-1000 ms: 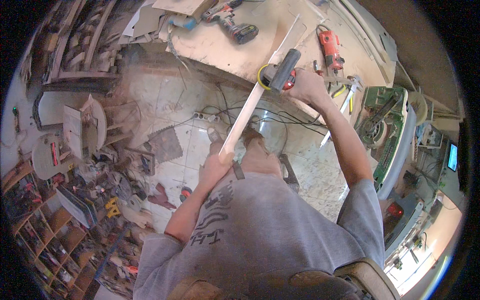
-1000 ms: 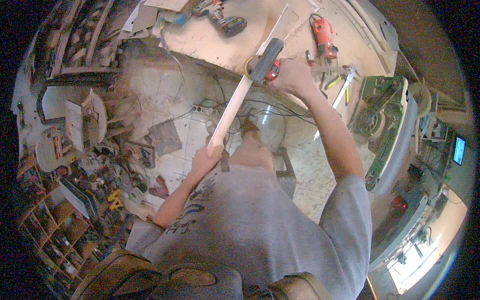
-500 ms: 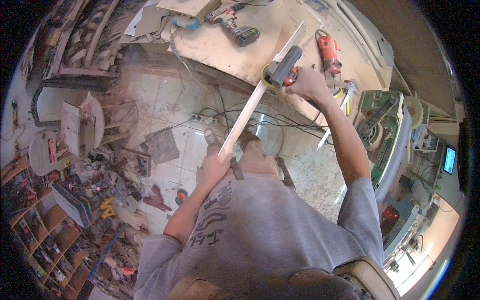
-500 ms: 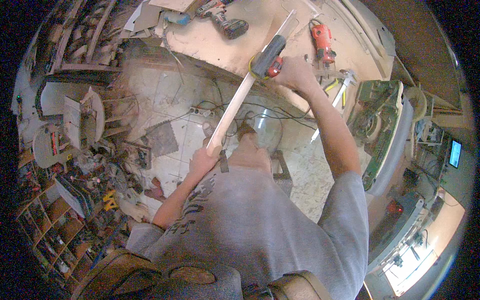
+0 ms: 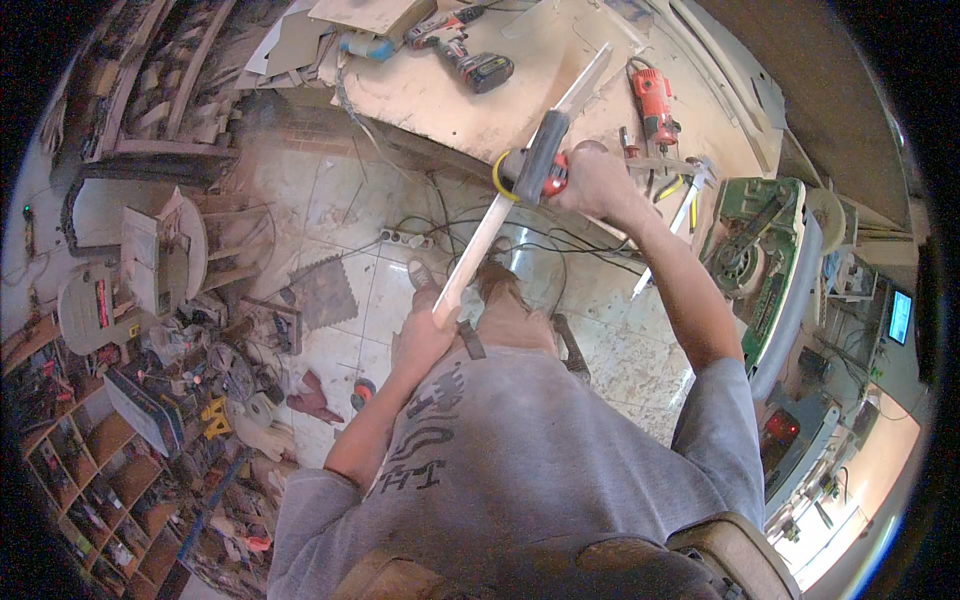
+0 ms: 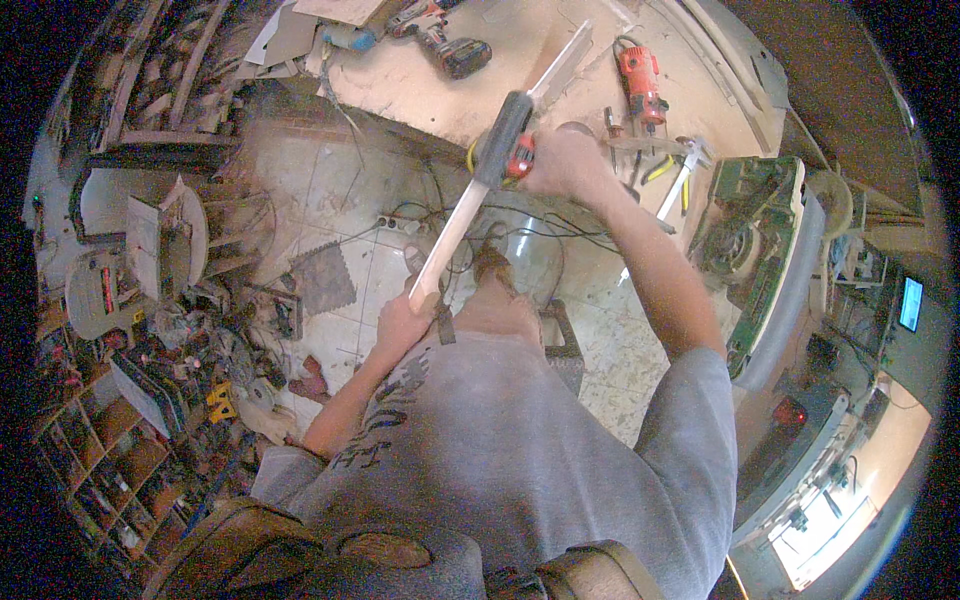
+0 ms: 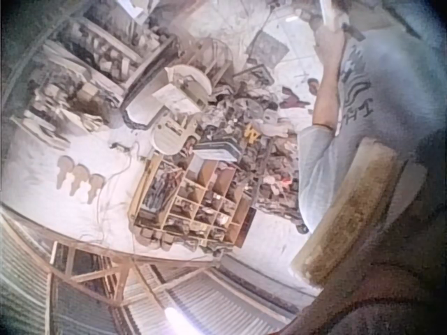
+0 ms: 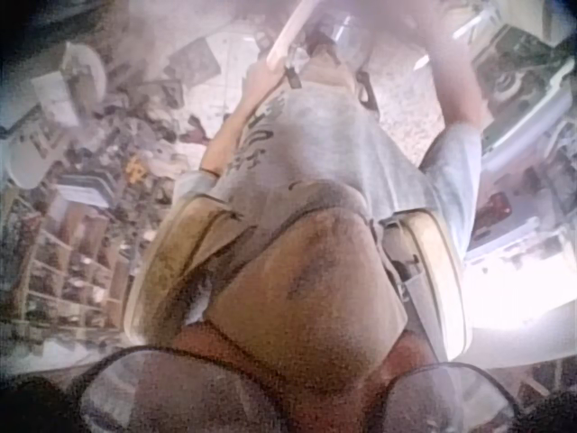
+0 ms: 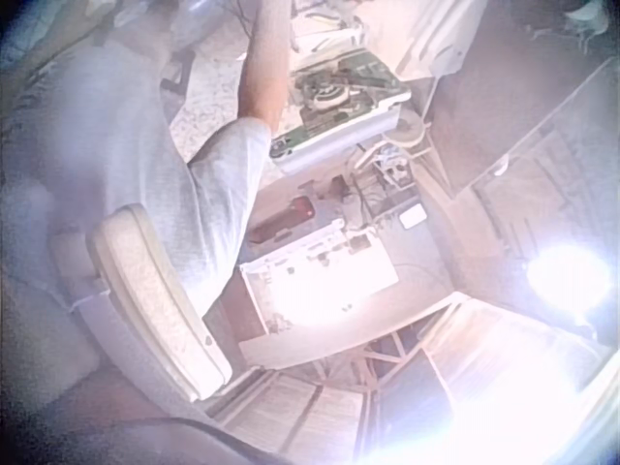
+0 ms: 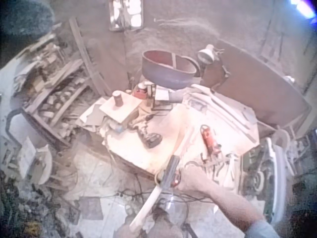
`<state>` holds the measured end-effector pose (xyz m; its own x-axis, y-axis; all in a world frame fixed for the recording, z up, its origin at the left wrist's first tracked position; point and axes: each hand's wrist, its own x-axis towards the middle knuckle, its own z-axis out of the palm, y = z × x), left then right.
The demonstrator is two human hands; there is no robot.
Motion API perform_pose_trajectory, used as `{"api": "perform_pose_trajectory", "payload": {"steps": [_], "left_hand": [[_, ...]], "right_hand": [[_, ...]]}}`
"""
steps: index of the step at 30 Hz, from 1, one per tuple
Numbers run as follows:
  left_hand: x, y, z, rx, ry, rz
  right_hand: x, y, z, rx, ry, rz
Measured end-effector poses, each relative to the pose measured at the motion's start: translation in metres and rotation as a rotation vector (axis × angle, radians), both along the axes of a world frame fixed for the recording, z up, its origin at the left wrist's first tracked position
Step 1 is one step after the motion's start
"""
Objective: The person sands the back of a wooden instrument neck using a handheld power sander, moving the sander along the length of the wood and turning the neck over to sand different sides.
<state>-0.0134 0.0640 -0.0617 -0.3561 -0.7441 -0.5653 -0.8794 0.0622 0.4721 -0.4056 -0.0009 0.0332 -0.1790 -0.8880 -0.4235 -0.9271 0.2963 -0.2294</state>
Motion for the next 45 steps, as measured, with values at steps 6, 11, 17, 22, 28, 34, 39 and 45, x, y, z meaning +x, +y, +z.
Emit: {"api": "perform_pose_trajectory", "payload": {"steps": [6,11,17,22,28,34,39,45], "left_hand": [[0.008,-0.006,-0.008,0.166,0.016,0.012],[0.017,-0.014,-0.020,0.321,0.104,0.001],[0.013,-0.021,-0.011,0.435,0.133,0.033],[0.018,-0.020,-0.025,0.443,0.114,-0.002],[0.012,-0.026,-0.012,0.481,0.185,0.002],[0.017,-0.026,-0.021,0.503,0.198,0.021],[0.019,-0.023,-0.026,0.514,0.244,0.046],[0.010,-0.031,-0.015,0.582,0.266,0.014]], "right_hand": [[0.014,0.018,-0.001,-0.040,0.011,-0.035],[-0.020,-0.003,-0.003,0.001,-0.008,-0.157],[0.029,0.022,-0.008,0.036,-0.057,0.034],[0.016,0.020,-0.015,-0.032,0.010,-0.099],[-0.027,-0.001,-0.020,-0.064,0.025,-0.156],[0.051,0.032,-0.015,-0.017,-0.133,0.007],[0.076,0.056,-0.006,0.056,-0.115,0.200],[0.018,0.028,-0.017,-0.084,-0.039,-0.072]]}}
